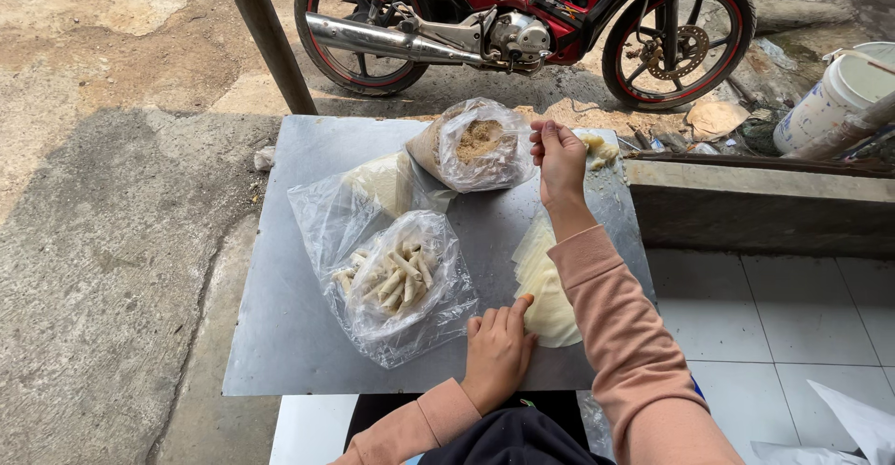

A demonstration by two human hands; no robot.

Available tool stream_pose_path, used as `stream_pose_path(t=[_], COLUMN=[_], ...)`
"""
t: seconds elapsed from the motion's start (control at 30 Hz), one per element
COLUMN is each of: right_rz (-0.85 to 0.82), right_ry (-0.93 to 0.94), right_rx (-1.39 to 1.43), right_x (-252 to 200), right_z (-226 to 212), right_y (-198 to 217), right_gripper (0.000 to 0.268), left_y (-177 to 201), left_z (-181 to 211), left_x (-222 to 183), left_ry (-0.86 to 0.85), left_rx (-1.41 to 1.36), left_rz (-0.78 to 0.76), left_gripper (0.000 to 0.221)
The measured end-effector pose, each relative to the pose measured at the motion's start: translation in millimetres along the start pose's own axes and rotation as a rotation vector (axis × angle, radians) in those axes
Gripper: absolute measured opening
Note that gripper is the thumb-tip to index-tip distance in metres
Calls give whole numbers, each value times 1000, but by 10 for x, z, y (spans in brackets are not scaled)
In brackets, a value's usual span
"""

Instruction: The person uses a small spoon to place filling onto thin wrappers and then folds each wrapper into a triangular shape by hand.

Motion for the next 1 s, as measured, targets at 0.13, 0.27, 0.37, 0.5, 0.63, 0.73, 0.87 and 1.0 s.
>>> stream_pose_path(t=[0.13, 0.27, 0.37, 0.5, 0.63, 0.73, 0.87, 1.0], right_rz=[-6, -12, 39, 53, 87, 92, 95, 84], right_ry=[-86, -125, -181, -225, -211, -197, -196, -173], right_rx=[141, 223, 193, 161, 4, -111, -198, -222], right_x=[-202, -665, -1149, -1789, -2241, -2422, -2510, -2494], right_z=[-99, -223, -248, -202, -79, -48, -54, -70], right_y=[277, 690, 1044, 1472, 1748, 1829, 1812, 1750], right_gripper=[25, 24, 24, 24, 25, 24, 25, 26], left_y=[13, -5, -2, -1, -72, -101, -99, -16], left_z=[10, 13, 21, 59, 87, 113, 93, 69], left_x=[6, 17, 14, -15, -11, -21, 27, 81], left_ry=[21, 34, 25, 18, 69, 68, 91, 177], left_rx=[10, 10, 27, 31, -3, -31, -156, -323], left_rz=[-15, -39, -32, 2, -36, -31, -28, -61], left_gripper=[61, 62, 63, 63, 59, 56, 54, 64])
Point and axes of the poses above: each hand's wrist, its own x-axis towards the middle knuckle, its own y-axis out of the back of the hand, z = x × y, the point moved 5 cm from there along x, towards the middle knuckle, and after that the axes turned 2 degrees about -x, right-handed, at the moved point
